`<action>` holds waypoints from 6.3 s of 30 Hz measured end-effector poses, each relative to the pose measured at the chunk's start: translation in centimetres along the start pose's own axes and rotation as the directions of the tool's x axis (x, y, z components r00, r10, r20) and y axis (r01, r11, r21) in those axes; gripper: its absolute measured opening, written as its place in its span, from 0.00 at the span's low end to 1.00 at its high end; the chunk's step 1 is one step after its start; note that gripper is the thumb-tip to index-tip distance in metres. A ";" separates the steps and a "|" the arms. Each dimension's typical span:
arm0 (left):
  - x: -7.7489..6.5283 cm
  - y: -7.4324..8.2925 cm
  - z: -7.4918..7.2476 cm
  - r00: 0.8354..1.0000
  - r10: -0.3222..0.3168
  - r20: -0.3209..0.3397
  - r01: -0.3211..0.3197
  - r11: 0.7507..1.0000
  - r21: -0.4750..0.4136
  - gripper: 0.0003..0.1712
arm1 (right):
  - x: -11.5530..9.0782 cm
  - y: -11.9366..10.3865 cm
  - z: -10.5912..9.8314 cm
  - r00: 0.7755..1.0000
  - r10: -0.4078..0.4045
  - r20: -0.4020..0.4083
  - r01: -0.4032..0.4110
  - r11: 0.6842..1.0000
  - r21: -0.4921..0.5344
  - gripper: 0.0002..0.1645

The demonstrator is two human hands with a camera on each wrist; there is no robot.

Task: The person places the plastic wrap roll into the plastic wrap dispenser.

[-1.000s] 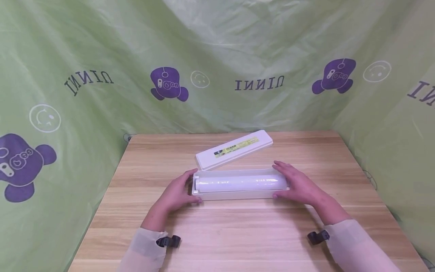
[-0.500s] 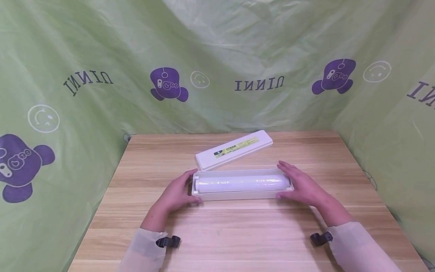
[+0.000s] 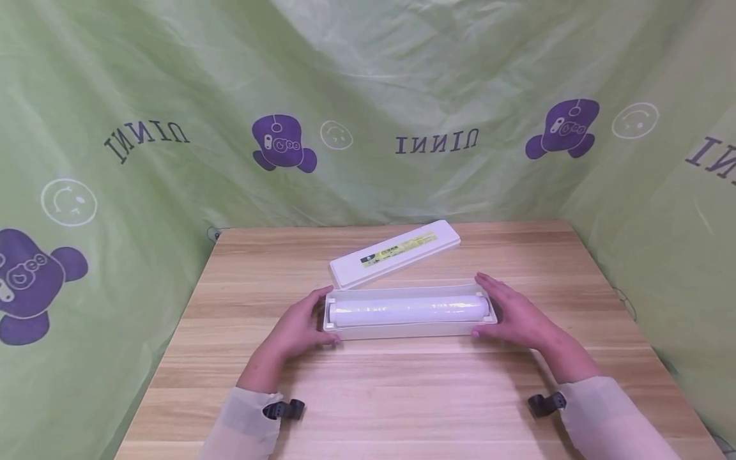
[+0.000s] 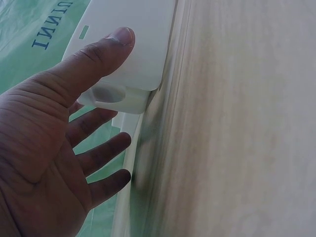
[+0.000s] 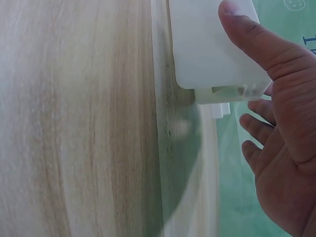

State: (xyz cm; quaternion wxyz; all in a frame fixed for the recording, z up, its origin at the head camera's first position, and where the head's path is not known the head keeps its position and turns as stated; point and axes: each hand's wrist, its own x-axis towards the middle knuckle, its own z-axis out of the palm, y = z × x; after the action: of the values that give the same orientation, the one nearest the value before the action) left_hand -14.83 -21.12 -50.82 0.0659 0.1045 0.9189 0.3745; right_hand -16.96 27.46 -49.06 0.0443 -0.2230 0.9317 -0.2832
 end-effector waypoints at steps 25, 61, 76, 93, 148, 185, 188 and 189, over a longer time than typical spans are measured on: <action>0.1 -0.3 -0.4 1.000 0.024 0.018 -0.023 0.999 -0.033 0.69 | -0.4 0.5 0.2 0.995 0.104 0.006 -0.104 0.995 -0.008 0.69; 0.8 -0.7 -1.7 0.992 0.090 0.083 -0.092 0.996 0.019 0.62 | -0.6 0.2 0.3 0.987 0.158 0.015 -0.158 0.987 -0.019 0.71; 2.2 -1.2 -2.2 0.996 0.087 0.009 -0.087 0.996 0.018 0.51 | -0.5 0.1 0.3 0.991 0.137 0.009 -0.137 0.990 -0.020 0.70; 4.1 -0.8 -2.2 0.994 0.061 -0.091 -0.062 0.998 -0.001 0.40 | -0.6 0.2 0.4 0.988 0.154 0.015 -0.154 0.988 -0.004 0.71; 10.3 -2.1 -0.9 0.997 0.028 -0.077 -0.021 0.996 0.083 0.58 | -0.6 0.2 0.6 0.992 0.121 -0.016 -0.121 0.993 -0.012 0.70; 11.8 -2.5 0.3 0.997 0.077 -0.014 -0.075 0.991 0.108 0.59 | -0.5 0.0 0.8 0.984 0.176 0.006 -0.176 0.984 -0.003 0.70; 11.9 -2.7 0.3 0.996 0.085 -0.021 -0.082 0.991 0.108 0.59 | -0.5 0.1 0.8 0.984 0.176 0.003 -0.176 0.984 0.001 0.70; 12.0 -2.8 0.3 0.996 0.085 -0.024 -0.082 0.991 0.108 0.59 | -0.5 0.1 0.8 0.985 0.175 0.003 -0.175 0.985 0.001 0.70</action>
State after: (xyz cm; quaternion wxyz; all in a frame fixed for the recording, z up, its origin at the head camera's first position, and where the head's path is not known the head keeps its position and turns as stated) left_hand -26.77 -19.96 -53.49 0.0313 0.1406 0.9334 0.3288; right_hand -16.43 27.36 -49.81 0.0705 -0.1405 0.9475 -0.2784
